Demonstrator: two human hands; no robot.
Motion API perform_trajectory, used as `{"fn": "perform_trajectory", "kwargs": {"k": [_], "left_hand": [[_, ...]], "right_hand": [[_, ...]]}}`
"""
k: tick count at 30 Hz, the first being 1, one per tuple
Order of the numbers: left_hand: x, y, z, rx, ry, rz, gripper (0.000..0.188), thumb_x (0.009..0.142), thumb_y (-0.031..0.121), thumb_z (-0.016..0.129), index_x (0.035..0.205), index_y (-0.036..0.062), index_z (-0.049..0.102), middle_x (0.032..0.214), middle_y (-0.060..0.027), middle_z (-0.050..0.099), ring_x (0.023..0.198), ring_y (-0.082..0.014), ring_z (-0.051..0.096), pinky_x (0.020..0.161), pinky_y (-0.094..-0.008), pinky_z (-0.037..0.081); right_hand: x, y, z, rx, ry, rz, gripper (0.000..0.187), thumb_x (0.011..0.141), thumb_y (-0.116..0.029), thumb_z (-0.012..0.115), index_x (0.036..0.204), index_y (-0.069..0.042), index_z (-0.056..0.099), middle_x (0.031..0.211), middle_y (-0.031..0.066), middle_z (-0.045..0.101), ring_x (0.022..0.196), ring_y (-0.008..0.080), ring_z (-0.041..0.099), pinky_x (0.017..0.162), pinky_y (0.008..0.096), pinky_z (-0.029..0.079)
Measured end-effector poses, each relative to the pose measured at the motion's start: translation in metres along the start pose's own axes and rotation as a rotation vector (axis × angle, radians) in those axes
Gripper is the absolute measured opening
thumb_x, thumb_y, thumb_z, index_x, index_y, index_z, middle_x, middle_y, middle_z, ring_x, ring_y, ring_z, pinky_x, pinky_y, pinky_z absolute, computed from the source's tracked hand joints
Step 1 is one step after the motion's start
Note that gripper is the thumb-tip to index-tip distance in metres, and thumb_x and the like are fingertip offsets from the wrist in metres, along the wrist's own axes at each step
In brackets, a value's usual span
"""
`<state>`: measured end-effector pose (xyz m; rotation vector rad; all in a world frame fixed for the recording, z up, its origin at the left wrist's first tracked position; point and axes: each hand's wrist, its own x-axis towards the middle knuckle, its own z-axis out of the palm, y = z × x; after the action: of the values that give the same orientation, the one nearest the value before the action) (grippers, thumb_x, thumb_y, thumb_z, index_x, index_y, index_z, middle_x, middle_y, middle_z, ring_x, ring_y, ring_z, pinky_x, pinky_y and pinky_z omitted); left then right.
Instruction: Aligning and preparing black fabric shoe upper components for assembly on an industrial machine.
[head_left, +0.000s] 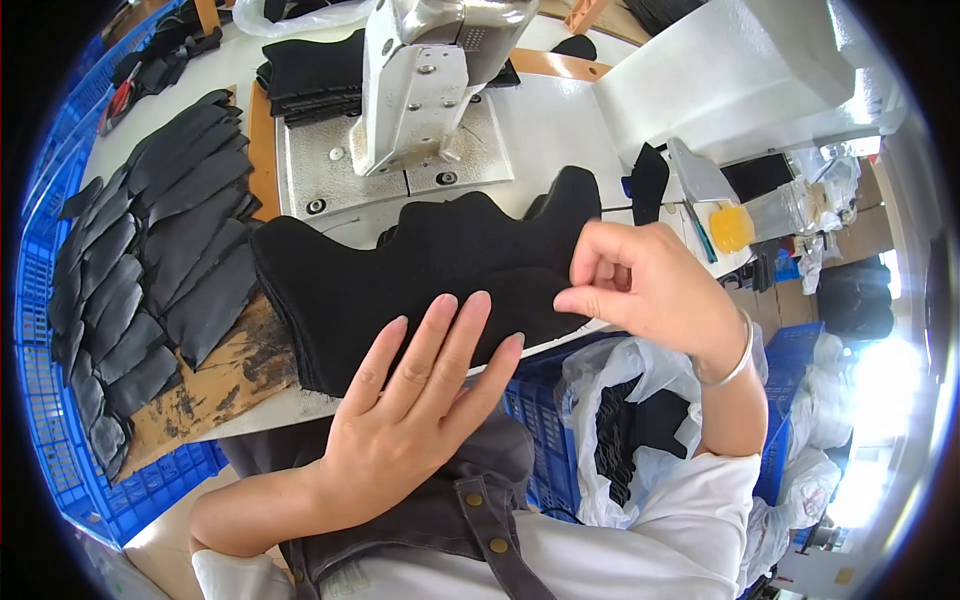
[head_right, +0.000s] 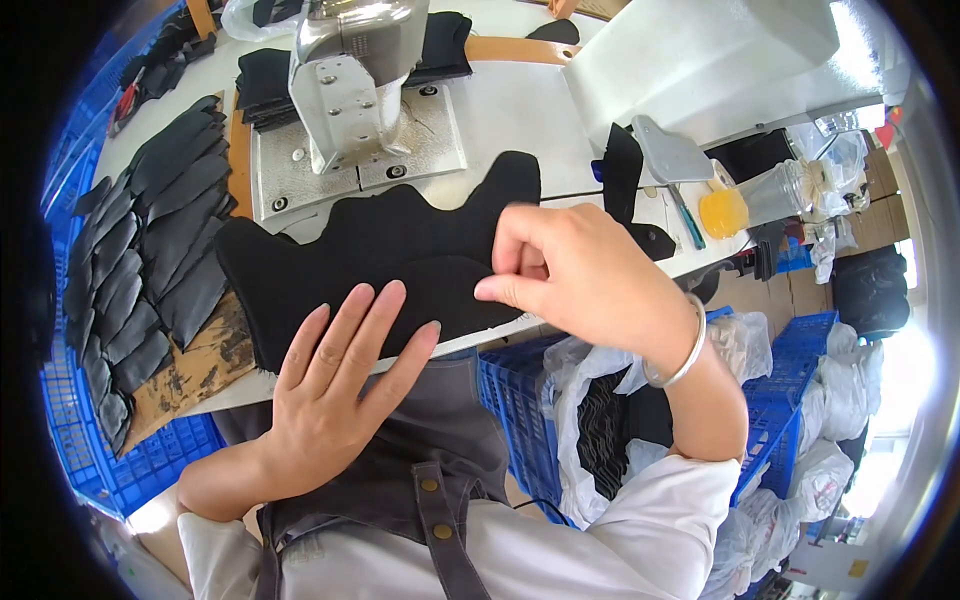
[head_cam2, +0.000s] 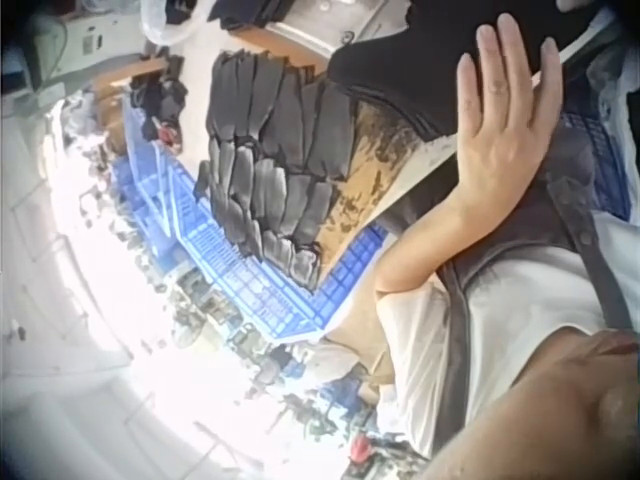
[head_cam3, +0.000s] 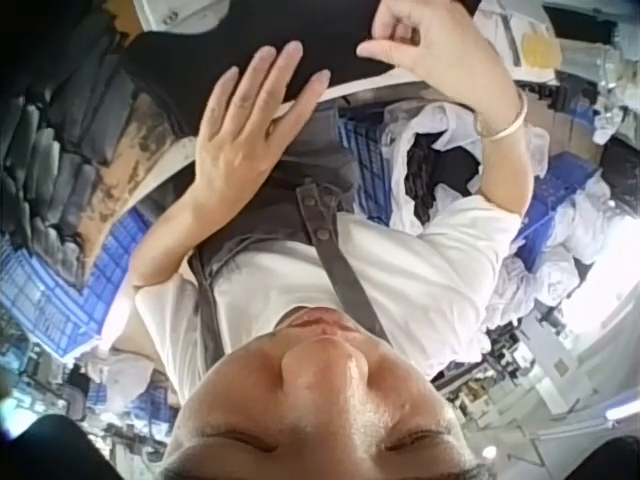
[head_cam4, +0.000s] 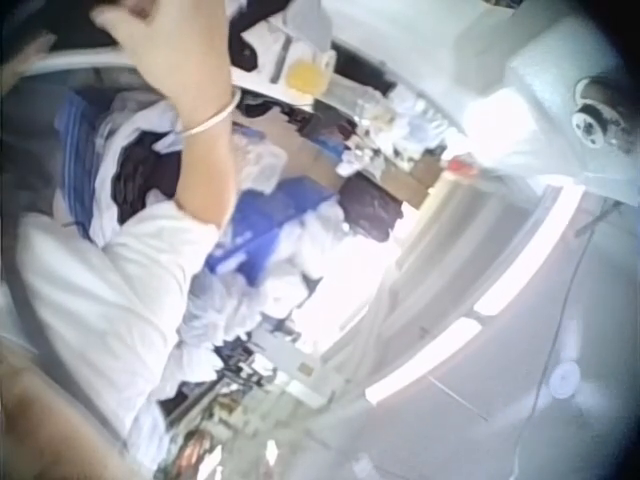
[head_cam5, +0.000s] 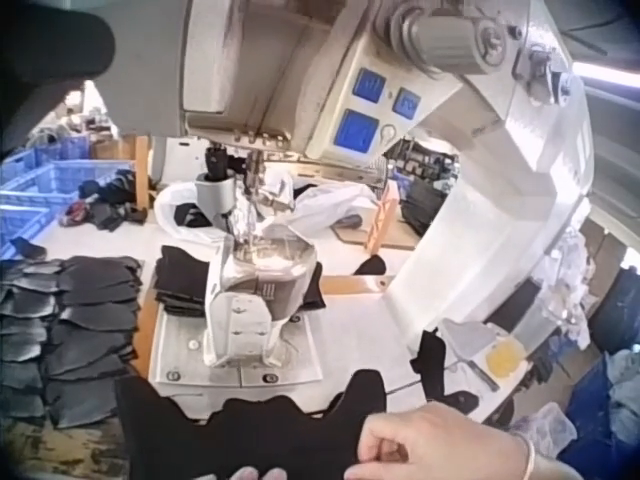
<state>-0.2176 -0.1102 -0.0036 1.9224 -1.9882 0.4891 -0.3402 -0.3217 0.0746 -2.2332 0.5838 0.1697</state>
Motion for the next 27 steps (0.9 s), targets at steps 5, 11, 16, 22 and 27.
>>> {"fn": "perform_trajectory", "kwargs": {"k": [5,11,16,22,27], "left_hand": [[0.019,0.000,-0.005,-0.048,-0.033,-0.085,0.072,0.065,0.027,0.073,0.130,0.0017,0.053,0.132,-0.0153,0.052,0.115,-0.0277,0.053,0.093,-0.0390,0.041],[0.010,0.008,-0.024,0.332,-0.172,-0.262,0.044,0.082,0.014,0.053,0.118,-0.0110,0.060,0.140,-0.0190,0.048,0.129,-0.0322,0.045,0.110,-0.0469,0.034],[0.002,-0.007,-0.047,0.283,-0.226,-0.200,0.063,0.064,0.043,0.070,0.095,-0.0109,0.066,0.134,-0.0188,0.052,0.125,-0.0353,0.046,0.110,-0.0502,0.031],[0.011,-0.029,-0.038,-0.019,0.013,-0.184,0.071,0.078,0.051,0.064,0.121,-0.0050,0.055,0.117,-0.0198,0.057,0.100,-0.0323,0.056,0.096,-0.0425,0.040],[0.011,-0.043,-0.019,-0.015,0.162,-0.024,0.067,0.079,0.050,0.063,0.110,-0.0089,0.060,0.098,-0.0194,0.063,0.084,-0.0294,0.057,0.084,-0.0384,0.043]], "right_hand": [[-0.015,-0.004,0.025,-0.660,0.412,-0.438,0.053,0.074,-0.026,0.073,0.120,-0.007,0.055,0.119,0.0111,0.056,0.108,0.0310,0.053,0.089,0.0406,0.044],[-0.016,0.013,0.048,-0.788,0.333,-0.448,0.070,0.075,-0.027,0.070,0.137,-0.005,0.047,0.146,0.0120,0.041,0.135,0.0321,0.038,0.109,0.0456,0.031],[-0.011,0.002,0.026,-0.908,0.259,-0.583,0.063,0.073,-0.026,0.071,0.130,-0.004,0.054,0.139,0.0101,0.050,0.131,0.0264,0.045,0.110,0.0498,0.029],[-0.003,-0.010,0.009,-0.841,0.177,-0.698,0.049,0.078,-0.025,0.068,0.121,-0.003,0.061,0.129,0.0102,0.059,0.121,0.0270,0.054,0.109,0.0478,0.034],[0.003,-0.004,0.013,-0.771,0.232,-0.743,0.039,0.082,-0.022,0.066,0.114,-0.002,0.063,0.124,0.0118,0.061,0.116,0.0281,0.058,0.103,0.0450,0.041]]}}
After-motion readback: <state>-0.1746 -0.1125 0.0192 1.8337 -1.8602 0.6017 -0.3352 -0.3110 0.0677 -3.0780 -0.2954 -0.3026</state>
